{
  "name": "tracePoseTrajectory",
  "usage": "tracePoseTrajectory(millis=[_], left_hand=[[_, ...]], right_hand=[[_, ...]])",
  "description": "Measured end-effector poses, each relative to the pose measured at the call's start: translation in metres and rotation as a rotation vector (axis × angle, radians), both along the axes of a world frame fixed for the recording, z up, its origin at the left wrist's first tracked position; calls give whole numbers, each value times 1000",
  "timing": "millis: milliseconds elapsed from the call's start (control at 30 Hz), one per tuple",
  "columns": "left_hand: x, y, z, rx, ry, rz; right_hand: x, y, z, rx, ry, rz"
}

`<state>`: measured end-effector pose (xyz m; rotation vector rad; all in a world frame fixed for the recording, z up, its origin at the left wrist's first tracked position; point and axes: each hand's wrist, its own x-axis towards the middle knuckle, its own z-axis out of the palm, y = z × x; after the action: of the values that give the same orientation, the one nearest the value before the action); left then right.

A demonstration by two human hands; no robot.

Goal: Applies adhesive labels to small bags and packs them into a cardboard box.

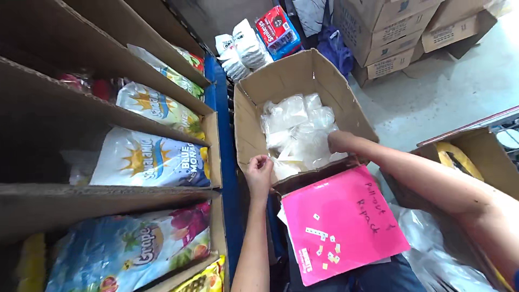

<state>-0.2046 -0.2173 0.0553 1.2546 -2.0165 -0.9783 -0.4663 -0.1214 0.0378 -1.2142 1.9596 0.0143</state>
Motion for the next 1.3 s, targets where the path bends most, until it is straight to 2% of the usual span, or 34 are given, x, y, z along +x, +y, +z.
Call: tracePoseTrajectory(millis=[133,333,500,600,667,833,1033,1167,1233,1300], left_hand=[[-6,-4,-19,114,-110,14],[-11,2,-32,123,-37,29],[-12,-2,-39,119,28,37],[-14,-4,-44,82,63,35],[-15,-3,-47,62,77,16],[-15,-3,-48,51,121,16],[-12,-3,-46,89,151,41],[-8,-1,-44,111,169,52],[-8,1,-42,123,175,61],[-9,2,-39,145,185,69]], right_hand=[[-14,-34,-12,101,32,68],[-25,-94,-27,250,104,100],[-43,-124,-71,208,203,4],[-52,-134,-106,248,245,72],[-57,-130,-130,251,239,86],[-65,-96,-176,165,54,-30],[-66,-100,-176,244,74,160],[-77,-93,-193,37,57,-25],[-77,-92,-192,36,45,-67],[-72,-91,-195,95,30,-11]])
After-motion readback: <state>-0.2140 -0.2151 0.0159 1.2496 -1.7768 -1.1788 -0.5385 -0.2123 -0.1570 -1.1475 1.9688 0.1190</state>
